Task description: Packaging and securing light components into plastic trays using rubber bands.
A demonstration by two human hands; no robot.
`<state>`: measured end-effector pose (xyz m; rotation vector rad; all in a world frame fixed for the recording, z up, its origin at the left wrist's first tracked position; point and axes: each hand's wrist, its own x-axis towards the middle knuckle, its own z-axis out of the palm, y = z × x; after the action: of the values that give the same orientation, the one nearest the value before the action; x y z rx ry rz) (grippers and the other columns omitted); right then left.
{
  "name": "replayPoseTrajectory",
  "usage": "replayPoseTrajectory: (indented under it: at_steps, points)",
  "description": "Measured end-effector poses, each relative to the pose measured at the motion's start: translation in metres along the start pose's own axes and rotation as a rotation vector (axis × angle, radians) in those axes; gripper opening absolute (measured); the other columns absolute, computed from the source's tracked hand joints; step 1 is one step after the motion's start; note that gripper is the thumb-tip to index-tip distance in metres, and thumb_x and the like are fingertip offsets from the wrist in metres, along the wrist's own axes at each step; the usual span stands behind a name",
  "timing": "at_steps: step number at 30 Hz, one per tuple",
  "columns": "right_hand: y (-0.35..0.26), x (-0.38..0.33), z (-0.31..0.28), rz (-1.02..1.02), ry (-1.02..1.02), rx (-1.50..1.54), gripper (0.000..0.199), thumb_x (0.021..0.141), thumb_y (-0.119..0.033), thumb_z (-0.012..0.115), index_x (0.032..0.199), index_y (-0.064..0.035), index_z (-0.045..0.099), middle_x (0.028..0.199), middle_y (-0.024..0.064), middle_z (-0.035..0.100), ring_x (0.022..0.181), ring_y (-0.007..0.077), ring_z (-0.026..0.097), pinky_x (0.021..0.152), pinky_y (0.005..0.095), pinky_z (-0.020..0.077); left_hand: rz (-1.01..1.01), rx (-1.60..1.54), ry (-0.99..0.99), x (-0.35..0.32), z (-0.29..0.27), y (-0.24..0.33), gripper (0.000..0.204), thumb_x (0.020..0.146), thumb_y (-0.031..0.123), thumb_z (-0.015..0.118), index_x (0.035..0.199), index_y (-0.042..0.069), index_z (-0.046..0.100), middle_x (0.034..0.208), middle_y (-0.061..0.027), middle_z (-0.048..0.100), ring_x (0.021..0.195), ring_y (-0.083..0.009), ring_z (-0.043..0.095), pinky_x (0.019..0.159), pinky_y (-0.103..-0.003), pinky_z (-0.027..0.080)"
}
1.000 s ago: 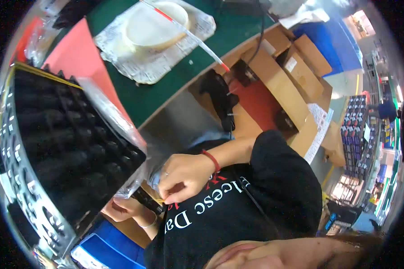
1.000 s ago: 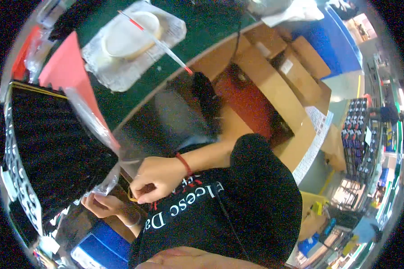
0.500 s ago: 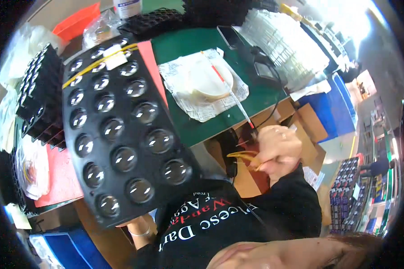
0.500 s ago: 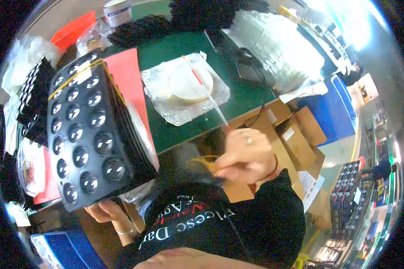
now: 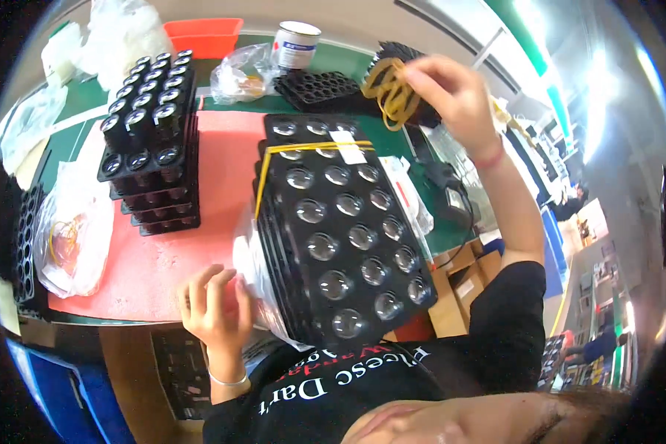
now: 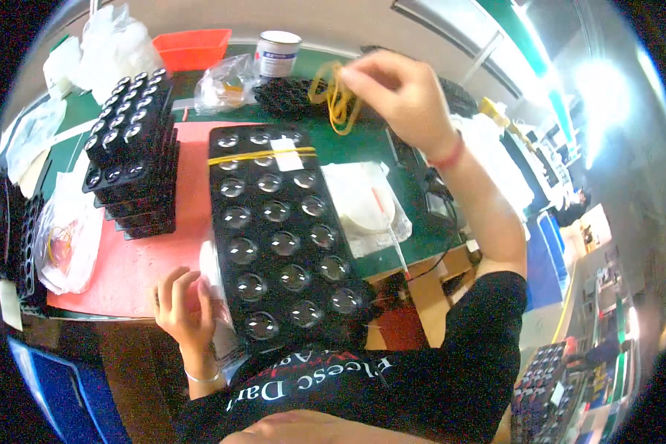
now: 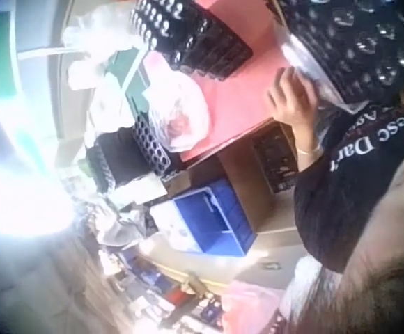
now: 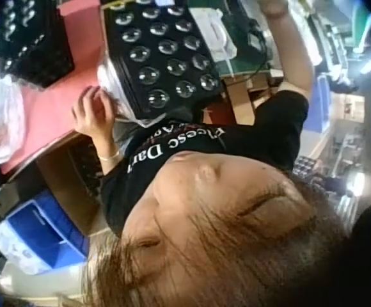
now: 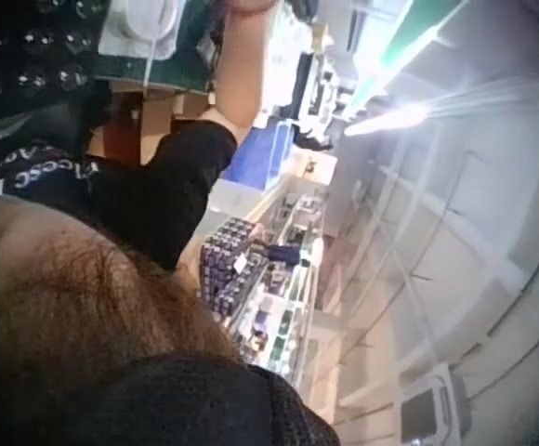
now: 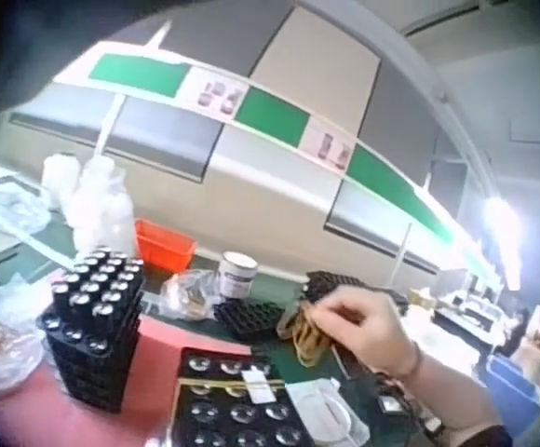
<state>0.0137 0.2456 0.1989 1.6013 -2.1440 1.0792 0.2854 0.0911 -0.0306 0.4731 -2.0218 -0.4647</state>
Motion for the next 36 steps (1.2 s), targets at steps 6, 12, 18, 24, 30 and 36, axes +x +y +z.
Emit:
replayPoseTrajectory:
  at_steps: [6,12,18,24,30,36]
  points:
    - [0.075,0.147,0.079,-0.020,-0.091,0.001,0.027,0.084,-0.026,0.068,0.092,-0.0002,0.072,0.083,0.0084,0.071,0.078,0.0109,0.063,0.071,0.0272,0.0500,0.037,0.030,-0.049,0.005,-0.006,-0.004,0.021,0.074,0.018,0.065,0.090,0.005,0.064,0.100,-0.0108,0.061,0.086,-0.0297,0.057,0.077,-0.039,0.047]
    - [0.140,0.207,0.146,0.206,-0.164,-0.115,0.033,0.080,-0.032,0.069,0.093,-0.0010,0.071,0.081,0.0092,0.070,0.073,0.0159,0.066,0.071,0.0311,0.0523,0.016,0.049,-0.066,0.002,-0.006,-0.007,0.022,0.074,0.021,0.065,0.089,0.006,0.064,0.101,-0.0105,0.061,0.087,-0.0290,0.058,0.077,-0.037,0.048]
    - [0.096,0.184,0.102,0.068,-0.202,-0.008,0.030,0.086,-0.029,0.065,0.095,-0.0008,0.068,0.079,0.0073,0.068,0.072,0.0116,0.062,0.063,0.0282,0.0502,-0.012,0.073,-0.079,0.003,-0.007,-0.003,0.022,0.073,0.021,0.065,0.090,0.007,0.064,0.102,-0.0085,0.062,0.086,-0.0271,0.059,0.077,-0.036,0.047]
    - [0.030,0.085,0.025,-0.025,-0.223,-0.241,0.023,0.090,-0.021,0.063,0.100,-0.0005,0.066,0.077,0.0001,0.065,0.067,0.0056,0.058,0.060,0.0200,0.0456,-0.021,0.066,-0.083,0.006,-0.006,-0.002,0.023,0.076,0.020,0.065,0.095,0.007,0.063,0.102,-0.0095,0.062,0.089,-0.0284,0.058,0.077,-0.037,0.046]
    - [-0.025,0.001,-0.012,-0.263,-0.252,-0.448,0.018,0.085,-0.024,0.065,0.090,-0.0078,0.068,0.065,0.0053,0.064,0.057,0.0152,0.061,0.055,0.0279,0.0472,0.047,-0.173,-0.137,0.027,-0.014,0.004,0.026,0.079,0.007,0.063,0.105,0.002,0.060,0.100,-0.0125,0.061,0.088,-0.0310,0.058,0.079,-0.039,0.046]
    - [-0.074,-0.035,-0.003,-0.571,-0.249,-0.662,0.018,0.085,-0.030,0.064,0.093,-0.0131,0.065,0.062,0.0040,0.062,0.056,0.0225,0.060,0.063,0.0323,0.0464,0.107,-0.269,-0.124,0.091,-0.030,0.023,0.023,0.084,0.003,0.062,0.107,0.003,0.060,0.091,-0.0125,0.061,0.076,-0.0231,0.063,0.067,-0.032,0.049]
